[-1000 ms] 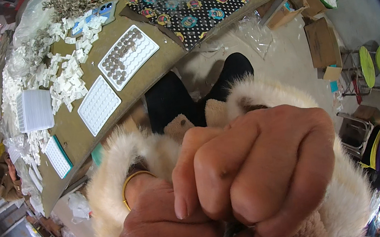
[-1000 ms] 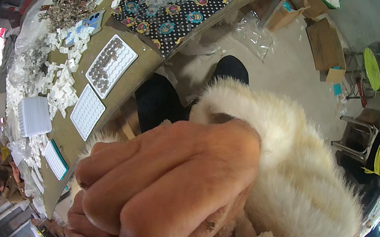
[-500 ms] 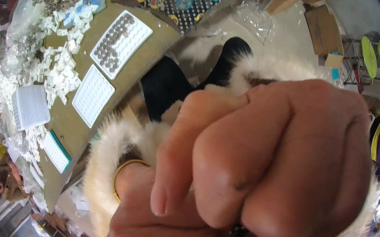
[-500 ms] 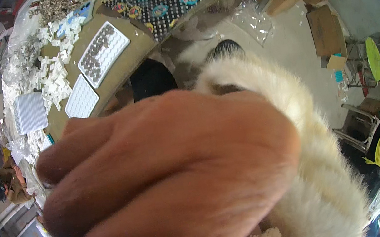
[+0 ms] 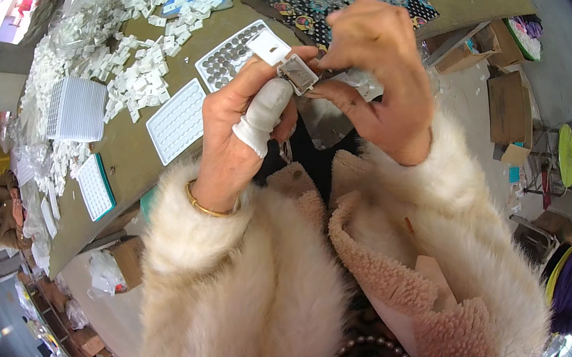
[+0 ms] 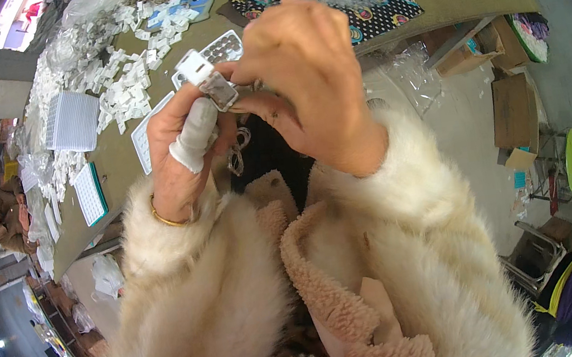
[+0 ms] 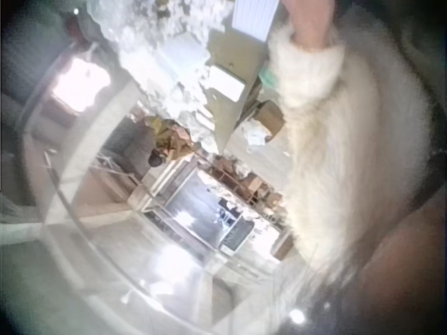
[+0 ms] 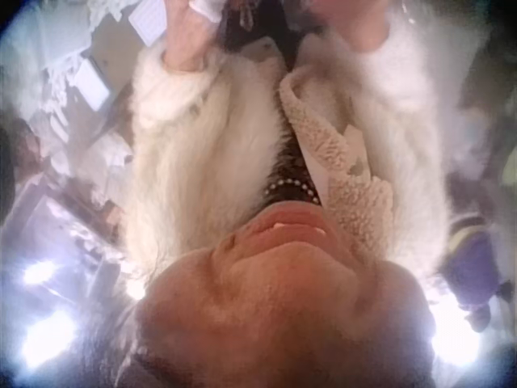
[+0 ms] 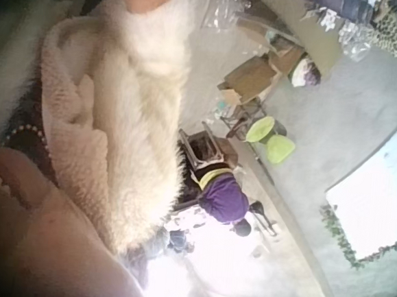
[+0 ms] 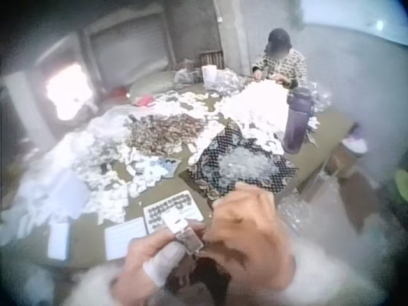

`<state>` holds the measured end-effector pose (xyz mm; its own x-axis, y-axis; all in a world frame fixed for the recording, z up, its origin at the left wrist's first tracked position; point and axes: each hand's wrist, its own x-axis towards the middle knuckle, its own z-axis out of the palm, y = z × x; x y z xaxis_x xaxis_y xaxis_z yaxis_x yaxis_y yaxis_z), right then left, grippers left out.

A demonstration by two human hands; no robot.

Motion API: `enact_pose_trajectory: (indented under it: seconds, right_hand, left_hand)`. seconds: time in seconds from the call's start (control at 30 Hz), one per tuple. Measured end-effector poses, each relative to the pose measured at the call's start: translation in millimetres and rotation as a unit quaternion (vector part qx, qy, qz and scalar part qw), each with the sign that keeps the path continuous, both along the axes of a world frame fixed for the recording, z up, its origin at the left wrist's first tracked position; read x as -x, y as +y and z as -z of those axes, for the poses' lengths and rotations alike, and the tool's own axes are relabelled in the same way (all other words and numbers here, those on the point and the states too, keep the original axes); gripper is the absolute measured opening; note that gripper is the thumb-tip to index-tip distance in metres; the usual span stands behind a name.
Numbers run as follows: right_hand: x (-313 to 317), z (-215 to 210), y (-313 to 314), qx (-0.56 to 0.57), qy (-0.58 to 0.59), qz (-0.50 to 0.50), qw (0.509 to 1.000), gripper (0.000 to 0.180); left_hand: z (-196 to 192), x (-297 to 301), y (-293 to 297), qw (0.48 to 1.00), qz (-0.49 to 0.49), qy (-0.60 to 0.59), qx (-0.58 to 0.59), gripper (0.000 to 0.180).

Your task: The person assembles small keychains by attaching metal rings to plastic tags and placing them into a tray. They repeatedly pick up tags and rings, connect them, and deposit the finished items into a compartmentalized tray on the table.

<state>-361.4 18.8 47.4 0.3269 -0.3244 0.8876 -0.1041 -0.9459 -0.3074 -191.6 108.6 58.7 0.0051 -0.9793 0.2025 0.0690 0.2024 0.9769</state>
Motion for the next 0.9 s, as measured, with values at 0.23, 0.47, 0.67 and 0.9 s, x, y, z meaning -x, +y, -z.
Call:
enact_pose_trajectory:
  seconds: [0.23, 0.47, 0.67, 0.9]
  right_hand:
    - [-23.6, 24.5, 7.9, 0.004, 0.083, 0.014, 0.996, 0.024]
    - [-47.4, 59.0, 26.0, 0.018, 0.097, 0.047, 0.994, 0.018]
    - [-65.7, 65.3, 26.8, -0.043, 0.143, -0.022, 0.988, 0.028]
    - [-94.6, 66.1, -24.1, -0.046, 0.126, -0.002, 0.991, 0.022]
  left_hand:
    - [17.2, -15.3, 15.2, 0.995, -0.007, 0.001, -0.102, 0.033]
    - [47.4, -20.7, 30.2, 0.988, -0.069, 0.024, -0.138, 0.029]
    - [64.7, -42.3, 39.4, 0.983, -0.09, 0.015, -0.157, 0.028]
    - [65.5, -64.5, 50.3, 0.98, -0.129, 0.046, -0.145, 0.026]
